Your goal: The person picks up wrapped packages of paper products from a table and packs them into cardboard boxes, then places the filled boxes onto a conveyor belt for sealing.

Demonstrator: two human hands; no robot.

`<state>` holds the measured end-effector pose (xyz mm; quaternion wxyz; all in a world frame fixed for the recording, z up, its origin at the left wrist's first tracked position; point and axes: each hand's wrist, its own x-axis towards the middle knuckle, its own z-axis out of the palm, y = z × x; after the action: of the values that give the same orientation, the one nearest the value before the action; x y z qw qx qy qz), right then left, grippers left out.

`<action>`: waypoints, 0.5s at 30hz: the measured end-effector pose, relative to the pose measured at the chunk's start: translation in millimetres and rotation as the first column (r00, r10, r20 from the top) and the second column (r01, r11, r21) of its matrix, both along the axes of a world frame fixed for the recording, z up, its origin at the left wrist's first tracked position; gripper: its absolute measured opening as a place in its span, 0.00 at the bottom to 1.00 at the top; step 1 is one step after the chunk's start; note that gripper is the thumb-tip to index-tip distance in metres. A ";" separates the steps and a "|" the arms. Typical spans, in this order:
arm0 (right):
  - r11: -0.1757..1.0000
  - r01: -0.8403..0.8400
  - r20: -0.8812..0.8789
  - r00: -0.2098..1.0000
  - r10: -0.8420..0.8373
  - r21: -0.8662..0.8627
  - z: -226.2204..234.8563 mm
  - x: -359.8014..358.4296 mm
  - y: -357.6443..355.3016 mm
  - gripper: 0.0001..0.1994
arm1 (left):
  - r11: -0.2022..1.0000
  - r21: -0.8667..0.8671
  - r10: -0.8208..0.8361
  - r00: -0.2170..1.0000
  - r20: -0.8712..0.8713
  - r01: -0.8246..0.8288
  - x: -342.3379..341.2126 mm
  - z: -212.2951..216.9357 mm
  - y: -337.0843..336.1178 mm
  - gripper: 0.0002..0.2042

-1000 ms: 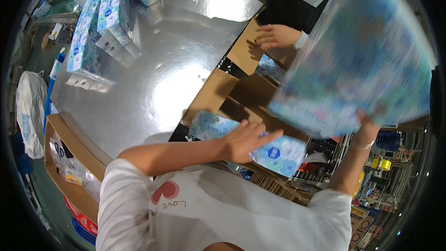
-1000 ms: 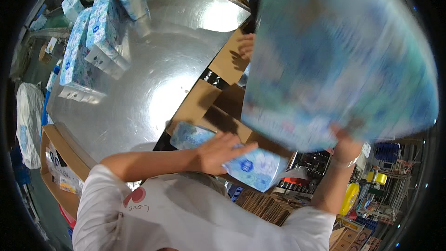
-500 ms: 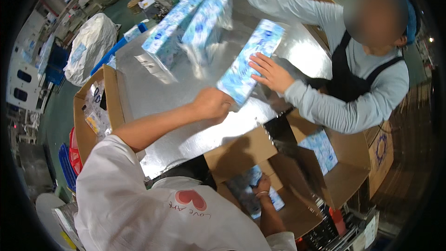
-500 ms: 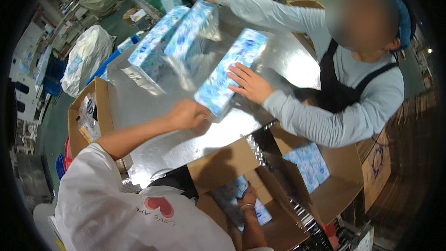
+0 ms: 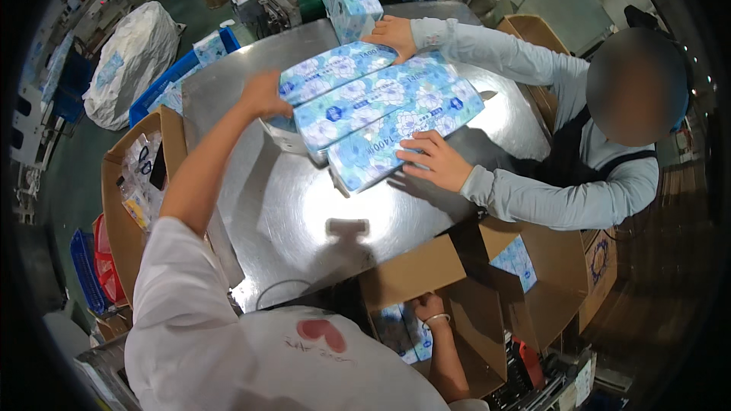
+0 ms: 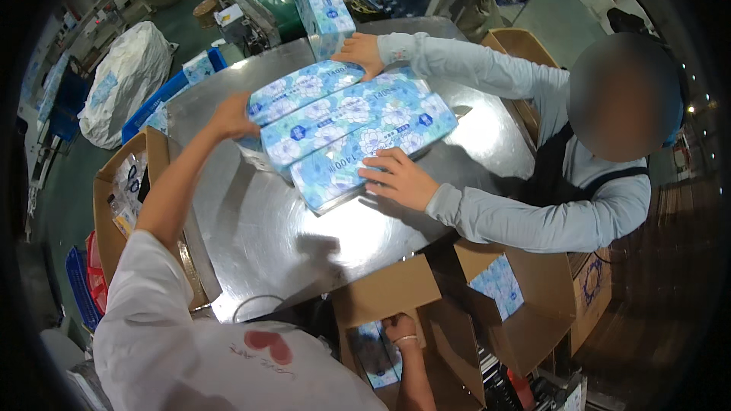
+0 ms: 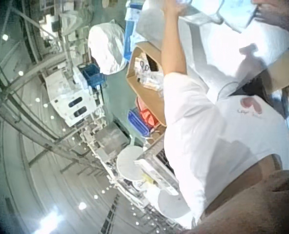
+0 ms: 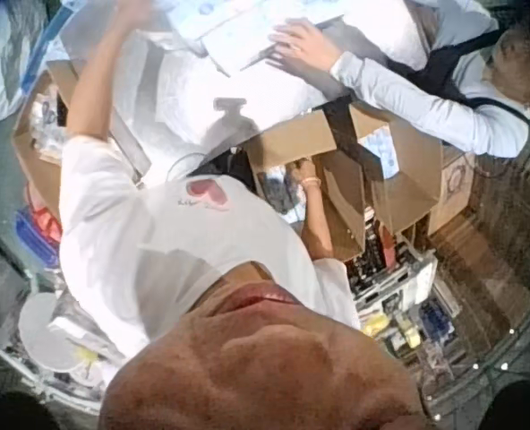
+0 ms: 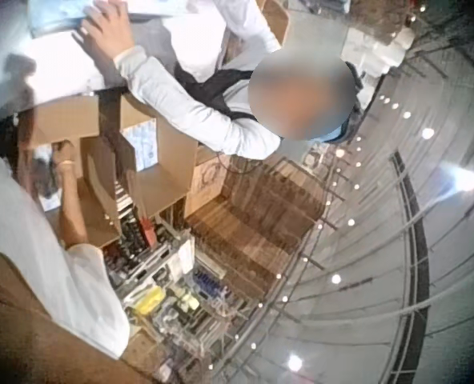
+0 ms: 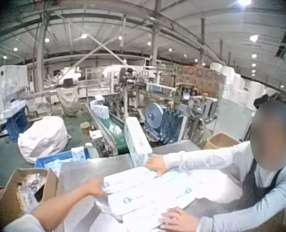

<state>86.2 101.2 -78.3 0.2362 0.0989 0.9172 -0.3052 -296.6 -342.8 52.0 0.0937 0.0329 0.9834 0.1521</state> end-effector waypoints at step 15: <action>0.989 -0.096 -0.094 0.992 0.085 -0.115 73.7 -4.7 -15.5 0.21 | 0.863 0.495 -0.065 0.994 -0.091 0.102 122.7 -7.0 137.4 0.34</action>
<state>81.5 85.8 -4.6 0.2142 0.0290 0.9105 -0.3524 -173.9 -205.5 45.0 0.0534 0.1041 0.9111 0.3953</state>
